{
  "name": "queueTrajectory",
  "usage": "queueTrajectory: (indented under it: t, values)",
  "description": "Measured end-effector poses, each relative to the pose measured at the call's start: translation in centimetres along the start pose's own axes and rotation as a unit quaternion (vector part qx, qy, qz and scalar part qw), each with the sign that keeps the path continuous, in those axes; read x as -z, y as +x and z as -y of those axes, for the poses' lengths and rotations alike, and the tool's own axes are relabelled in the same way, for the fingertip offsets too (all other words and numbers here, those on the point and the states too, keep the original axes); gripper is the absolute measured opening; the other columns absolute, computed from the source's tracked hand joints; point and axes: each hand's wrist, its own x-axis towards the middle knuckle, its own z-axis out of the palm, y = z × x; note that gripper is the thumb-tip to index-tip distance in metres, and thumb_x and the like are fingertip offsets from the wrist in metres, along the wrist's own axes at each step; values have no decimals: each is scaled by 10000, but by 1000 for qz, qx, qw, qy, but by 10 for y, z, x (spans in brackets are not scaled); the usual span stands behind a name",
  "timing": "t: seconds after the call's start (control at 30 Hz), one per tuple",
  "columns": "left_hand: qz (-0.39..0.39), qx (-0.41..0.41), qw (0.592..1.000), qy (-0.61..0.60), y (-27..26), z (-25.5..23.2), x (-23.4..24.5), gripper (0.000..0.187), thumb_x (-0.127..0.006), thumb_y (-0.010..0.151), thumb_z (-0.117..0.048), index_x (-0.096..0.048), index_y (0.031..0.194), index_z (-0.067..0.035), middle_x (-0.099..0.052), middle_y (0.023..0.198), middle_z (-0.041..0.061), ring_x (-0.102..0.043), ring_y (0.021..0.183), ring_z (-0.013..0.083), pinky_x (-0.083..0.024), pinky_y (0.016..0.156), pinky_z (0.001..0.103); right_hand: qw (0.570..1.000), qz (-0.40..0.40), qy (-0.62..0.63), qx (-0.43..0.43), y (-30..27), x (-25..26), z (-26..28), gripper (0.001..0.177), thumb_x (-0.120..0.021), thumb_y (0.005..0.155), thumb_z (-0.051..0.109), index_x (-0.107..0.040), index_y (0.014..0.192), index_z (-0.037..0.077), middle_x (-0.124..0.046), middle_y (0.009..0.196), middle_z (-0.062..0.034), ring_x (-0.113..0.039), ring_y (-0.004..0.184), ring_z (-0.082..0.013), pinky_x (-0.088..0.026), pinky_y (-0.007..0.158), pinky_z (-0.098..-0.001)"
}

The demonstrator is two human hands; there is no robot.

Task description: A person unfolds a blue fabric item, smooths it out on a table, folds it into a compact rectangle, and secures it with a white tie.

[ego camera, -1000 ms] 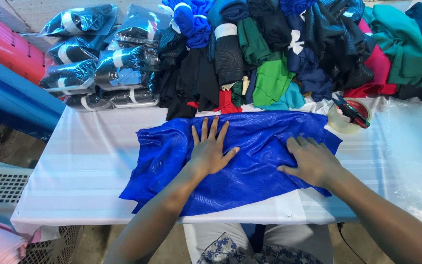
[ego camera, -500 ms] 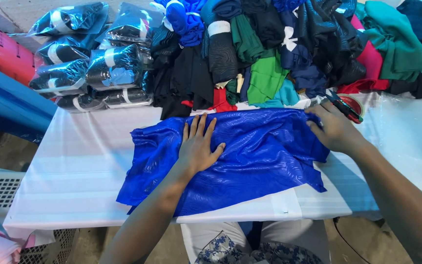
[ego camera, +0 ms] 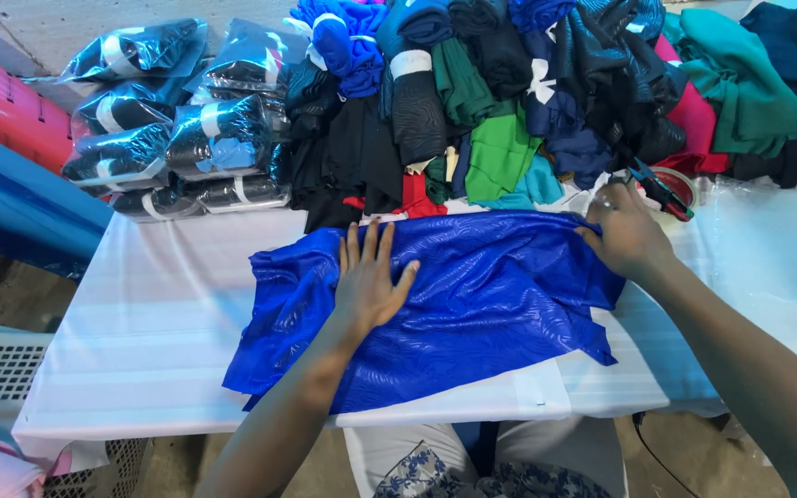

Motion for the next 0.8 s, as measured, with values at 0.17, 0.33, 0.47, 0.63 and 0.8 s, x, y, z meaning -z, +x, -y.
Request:
queueTrajectory:
  t: [0.17, 0.33, 0.47, 0.63, 0.8]
  values:
    - [2, 78, 997, -2, 19, 35, 2, 771, -380, 992, -553, -235, 1615, -122, -238, 1661, 184, -89, 1552, 432, -16, 1238, 610, 984, -27, 170, -37, 12, 0, -36, 233, -661, 1022, 325, -697, 1128, 121, -666, 1140, -155, -628, 1076, -392, -513, 896, -499]
    - [-2, 101, 995, 26, 18, 69, 0, 740, -374, 981, -515, -263, 1602, -127, -260, 1665, 109, -141, 1546, 366, 13, 1212, 666, 956, -42, 279, -79, 22, 39, -27, 234, -604, 1081, 203, -591, 1197, -1, -678, 1146, -236, -619, 1072, -400, -457, 869, -492]
    - [-77, 32, 995, 56, 19, 89, -7, 644, -400, 1009, -440, -390, 1552, -95, -360, 1615, 153, -272, 1496, 374, -107, 1206, 649, 975, -105, 193, -24, 28, 37, -7, 235, -514, 1041, 70, -582, 1254, -1, -649, 1188, -269, -639, 987, -495, -483, 813, -564]
    - [-94, 5, 992, 83, 14, 88, 1, 577, -509, 1031, -392, -463, 1528, -102, -424, 1576, 151, -346, 1475, 350, -195, 1198, 674, 954, -248, -156, 61, 9, 40, 53, 276, -742, 927, 224, -683, 1178, 125, -648, 1136, -122, -683, 1074, -341, -556, 843, -416]
    - [-207, -34, 972, 104, 19, 111, -9, 358, -487, 1002, -283, -667, 1289, -166, -562, 1223, 116, -538, 1205, 323, -389, 1105, 532, 954, -47, 120, 270, -28, 35, 111, 546, -562, 997, 446, -541, 1442, 132, -519, 1479, -203, -432, 1448, -400, -374, 1112, -582]
